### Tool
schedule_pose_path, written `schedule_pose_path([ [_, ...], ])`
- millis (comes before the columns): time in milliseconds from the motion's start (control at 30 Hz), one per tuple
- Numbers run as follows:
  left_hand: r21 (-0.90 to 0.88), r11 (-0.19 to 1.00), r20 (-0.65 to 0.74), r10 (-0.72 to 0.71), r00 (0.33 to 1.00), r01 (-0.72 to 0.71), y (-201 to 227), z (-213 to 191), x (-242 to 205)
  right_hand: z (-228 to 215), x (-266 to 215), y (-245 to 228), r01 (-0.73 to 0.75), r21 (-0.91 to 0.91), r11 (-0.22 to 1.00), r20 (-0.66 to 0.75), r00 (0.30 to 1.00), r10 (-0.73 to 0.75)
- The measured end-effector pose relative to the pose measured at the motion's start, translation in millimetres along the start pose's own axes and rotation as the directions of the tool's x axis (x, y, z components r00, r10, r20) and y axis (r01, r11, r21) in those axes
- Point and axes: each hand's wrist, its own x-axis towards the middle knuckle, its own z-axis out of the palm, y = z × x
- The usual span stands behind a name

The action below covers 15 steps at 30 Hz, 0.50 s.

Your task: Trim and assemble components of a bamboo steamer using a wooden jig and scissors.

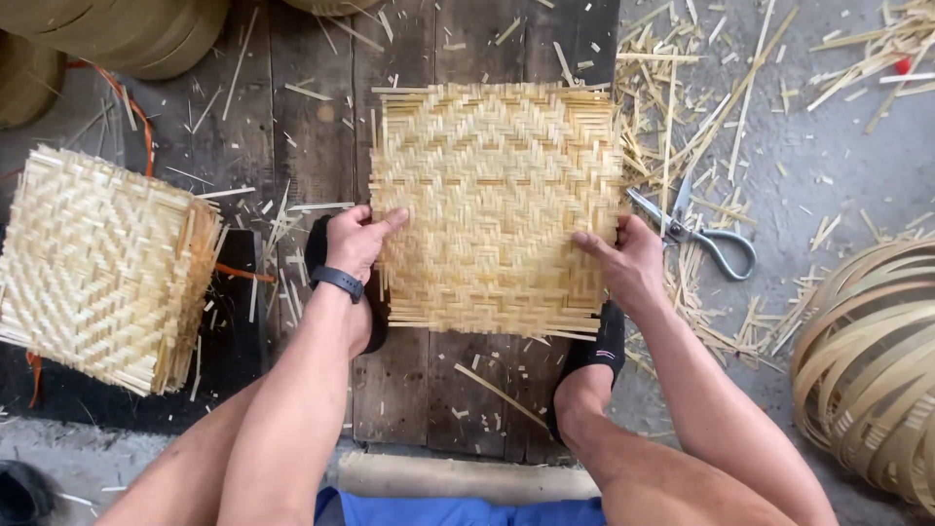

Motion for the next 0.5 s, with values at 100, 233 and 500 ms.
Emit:
schedule_pose_path([
  [100, 0.038, 0.995, -0.093, 0.096, 0.991, -0.092, -10, 0, 5, 9, -3, -10, 0.050, -0.141, 0.989, -0.068, 0.996, -0.060],
  [233, 0.078, 0.983, -0.139, 0.174, 0.975, -0.164, -5, -2, -1, 19, -9, -35, -0.151, -0.175, 0.973, -0.117, 0.984, 0.131],
  [500, 0.151, 0.973, -0.173, 0.199, 0.965, -0.174, -25, 24, -12, -3, -15, -17, 0.148, -0.449, 0.881, -0.195, 0.946, -0.259],
])
